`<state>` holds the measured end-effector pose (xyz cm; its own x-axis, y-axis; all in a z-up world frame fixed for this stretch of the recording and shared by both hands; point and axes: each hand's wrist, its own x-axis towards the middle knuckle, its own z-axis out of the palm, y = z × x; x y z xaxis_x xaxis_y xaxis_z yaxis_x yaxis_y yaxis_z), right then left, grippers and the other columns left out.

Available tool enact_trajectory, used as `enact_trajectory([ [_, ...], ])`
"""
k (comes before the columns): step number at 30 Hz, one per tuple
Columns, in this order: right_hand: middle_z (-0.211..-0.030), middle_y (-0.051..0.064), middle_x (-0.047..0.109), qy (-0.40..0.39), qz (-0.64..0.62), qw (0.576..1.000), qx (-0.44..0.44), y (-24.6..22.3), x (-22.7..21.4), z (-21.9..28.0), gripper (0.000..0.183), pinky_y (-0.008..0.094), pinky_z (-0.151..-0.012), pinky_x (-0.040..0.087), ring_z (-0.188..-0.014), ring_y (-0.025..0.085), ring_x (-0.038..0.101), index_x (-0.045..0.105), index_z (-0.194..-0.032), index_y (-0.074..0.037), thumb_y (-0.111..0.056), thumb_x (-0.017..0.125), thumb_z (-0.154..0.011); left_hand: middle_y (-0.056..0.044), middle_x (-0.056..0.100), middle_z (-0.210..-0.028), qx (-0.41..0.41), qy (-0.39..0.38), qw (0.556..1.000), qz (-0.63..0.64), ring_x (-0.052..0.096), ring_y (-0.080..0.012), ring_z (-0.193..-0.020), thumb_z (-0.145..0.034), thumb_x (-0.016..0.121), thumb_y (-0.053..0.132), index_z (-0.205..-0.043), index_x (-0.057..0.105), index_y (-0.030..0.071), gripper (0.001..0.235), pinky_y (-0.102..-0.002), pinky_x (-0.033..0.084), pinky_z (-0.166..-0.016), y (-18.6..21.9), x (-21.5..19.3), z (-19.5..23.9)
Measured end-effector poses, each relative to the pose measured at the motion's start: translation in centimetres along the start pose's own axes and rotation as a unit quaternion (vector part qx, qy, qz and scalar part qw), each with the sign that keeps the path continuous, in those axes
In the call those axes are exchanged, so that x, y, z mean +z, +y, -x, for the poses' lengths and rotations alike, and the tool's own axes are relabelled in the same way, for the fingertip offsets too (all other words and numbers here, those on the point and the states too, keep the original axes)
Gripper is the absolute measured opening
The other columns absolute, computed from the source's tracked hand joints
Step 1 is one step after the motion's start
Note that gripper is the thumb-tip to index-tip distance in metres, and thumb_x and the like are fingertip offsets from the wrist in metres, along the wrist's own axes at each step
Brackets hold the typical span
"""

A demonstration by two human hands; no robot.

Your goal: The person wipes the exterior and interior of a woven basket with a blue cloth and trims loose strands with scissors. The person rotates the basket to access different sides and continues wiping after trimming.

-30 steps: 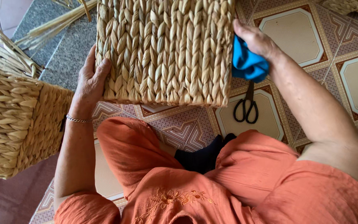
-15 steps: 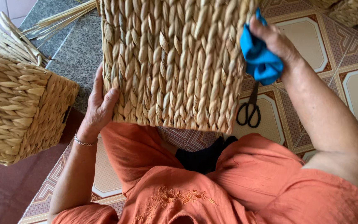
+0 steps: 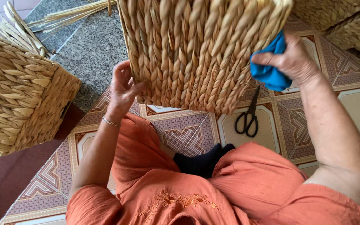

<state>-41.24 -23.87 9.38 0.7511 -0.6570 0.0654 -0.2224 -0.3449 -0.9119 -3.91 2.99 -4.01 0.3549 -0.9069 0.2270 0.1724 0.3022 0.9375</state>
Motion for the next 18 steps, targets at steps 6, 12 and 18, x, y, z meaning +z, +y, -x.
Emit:
enact_trajectory([
  [6, -0.11, 0.004, 0.078, -0.035, 0.109, 0.984, 0.139, 5.5, 0.3, 3.7, 0.047, 0.041, -0.102, 0.062, -0.104, 0.017, 0.073, 0.071, -0.114, -0.023, -0.04, 0.088, -0.073, -0.016, 0.054, -0.146, -0.03, 0.035, 0.999, 0.01, 0.05, -0.0254, -0.144, -0.093, 0.073, 0.001, -0.137, 0.041, 0.003, 0.055, -0.041, 0.04, -0.124, -4.0, -0.4, 3.5],
  [12, -0.108, 0.002, 0.078, -0.171, 0.288, 0.921, 0.199, 4.9, 5.3, 7.8, 0.055, 0.04, -0.097, 0.055, -0.1, 0.02, 0.073, 0.076, -0.114, -0.024, -0.042, 0.092, -0.065, -0.012, 0.042, -0.158, -0.156, 0.103, 0.982, 0.014, 0.044, -0.027, -0.145, -0.102, 0.044, 0.053, -0.159, 0.026, 0.012, 0.072, -0.044, 0.035, -0.12, -4.0, -2.1, 5.9],
  [18, -0.112, 0.007, 0.077, -0.101, 0.348, 0.932, -0.004, 5.8, 8.6, 11.3, 0.047, 0.041, -0.087, 0.059, -0.1, 0.028, 0.073, 0.073, -0.12, -0.019, -0.04, 0.084, -0.079, -0.009, 0.036, -0.167, -0.153, 0.099, 0.979, 0.093, 0.032, -0.0258, -0.155, -0.104, 0.03, 0.065, -0.162, 0.03, 0.011, 0.08, -0.044, 0.021, -0.128, -6.6, -2.3, 5.4],
])
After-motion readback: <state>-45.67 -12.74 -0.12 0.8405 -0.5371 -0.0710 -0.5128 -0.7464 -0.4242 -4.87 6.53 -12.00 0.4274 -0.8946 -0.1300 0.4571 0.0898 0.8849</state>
